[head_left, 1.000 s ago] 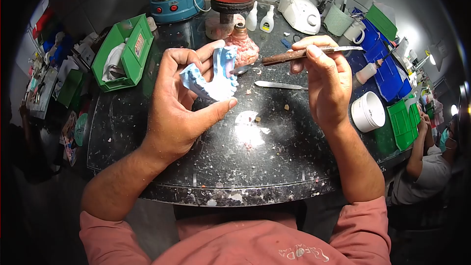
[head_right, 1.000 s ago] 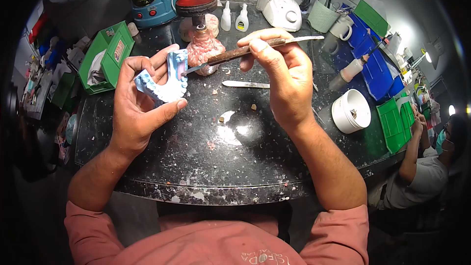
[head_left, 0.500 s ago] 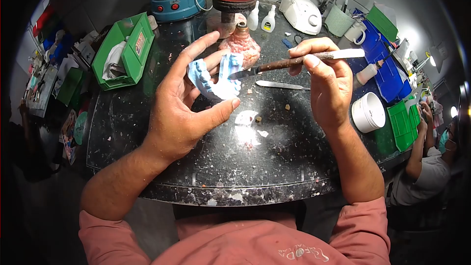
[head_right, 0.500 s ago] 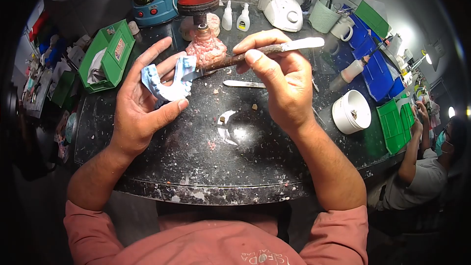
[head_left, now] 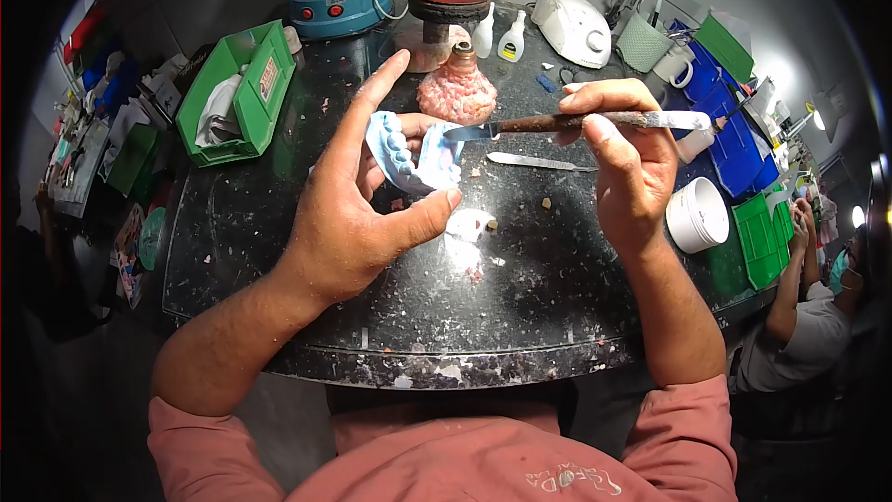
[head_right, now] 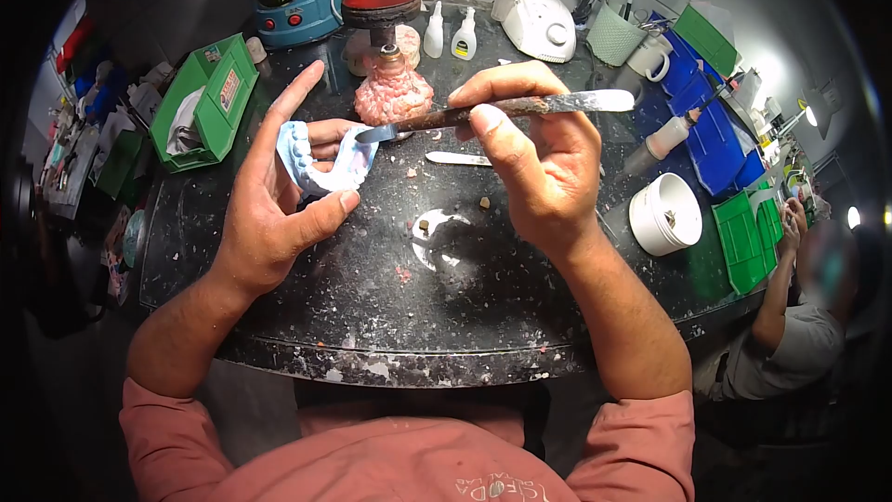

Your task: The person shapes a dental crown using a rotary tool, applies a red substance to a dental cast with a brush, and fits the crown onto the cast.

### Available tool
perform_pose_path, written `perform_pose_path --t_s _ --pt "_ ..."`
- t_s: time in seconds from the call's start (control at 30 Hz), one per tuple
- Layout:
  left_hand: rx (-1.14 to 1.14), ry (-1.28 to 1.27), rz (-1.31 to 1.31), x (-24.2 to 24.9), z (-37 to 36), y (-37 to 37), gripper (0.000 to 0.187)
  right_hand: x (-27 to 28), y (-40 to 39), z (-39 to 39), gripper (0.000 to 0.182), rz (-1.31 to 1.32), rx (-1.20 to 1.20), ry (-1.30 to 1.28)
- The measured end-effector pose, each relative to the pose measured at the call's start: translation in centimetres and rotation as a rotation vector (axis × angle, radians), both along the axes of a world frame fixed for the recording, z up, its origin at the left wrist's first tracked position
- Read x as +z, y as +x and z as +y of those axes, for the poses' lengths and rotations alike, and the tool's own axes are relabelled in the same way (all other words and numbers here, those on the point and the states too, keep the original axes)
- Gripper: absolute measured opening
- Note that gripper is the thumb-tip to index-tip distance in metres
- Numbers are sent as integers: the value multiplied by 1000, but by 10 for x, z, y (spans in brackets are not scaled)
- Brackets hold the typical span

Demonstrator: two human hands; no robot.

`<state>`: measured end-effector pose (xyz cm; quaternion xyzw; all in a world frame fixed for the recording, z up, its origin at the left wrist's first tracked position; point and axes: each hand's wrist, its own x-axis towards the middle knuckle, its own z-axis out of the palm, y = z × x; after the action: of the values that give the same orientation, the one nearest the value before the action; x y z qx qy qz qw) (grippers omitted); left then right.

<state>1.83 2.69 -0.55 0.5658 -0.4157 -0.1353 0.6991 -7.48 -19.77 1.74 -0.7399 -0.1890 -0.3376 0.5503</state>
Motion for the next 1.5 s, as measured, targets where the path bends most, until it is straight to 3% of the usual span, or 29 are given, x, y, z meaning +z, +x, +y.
perform_pose_path --t_s 0.17,0.27,0.53,0.7,0.77,0.87,0.97,1.1,1.5 --pt "0 14 11 0 2 0 91 6 9 -2 18 -116 -23 56" --pt "-18 -42 184 -5 -1 -1 75 23 34 -12 18 -164 -205 14" --pt "9 -26 116 3 2 5 63 37 84 -28 13 -115 -413 -319" --pt "9 -76 142 2 1 2 59 38 81 -27 16 -61 -400 -322" --pt "15 -77 109 -1 1 4 66 40 76 -25 20 -26 -415 -333" --pt "3 11 123 7 6 4 68 35 68 -22 17 -143 -273 54" --pt "38 15 -21 2 3 4 68 18 56 -23 18 -60 -275 127" --pt "39 -10 44 1 0 -2 72 2 43 -15 19 34 -150 343" --pt "38 35 86 4 1 -3 74 3 -1 6 11 -46 -70 71"
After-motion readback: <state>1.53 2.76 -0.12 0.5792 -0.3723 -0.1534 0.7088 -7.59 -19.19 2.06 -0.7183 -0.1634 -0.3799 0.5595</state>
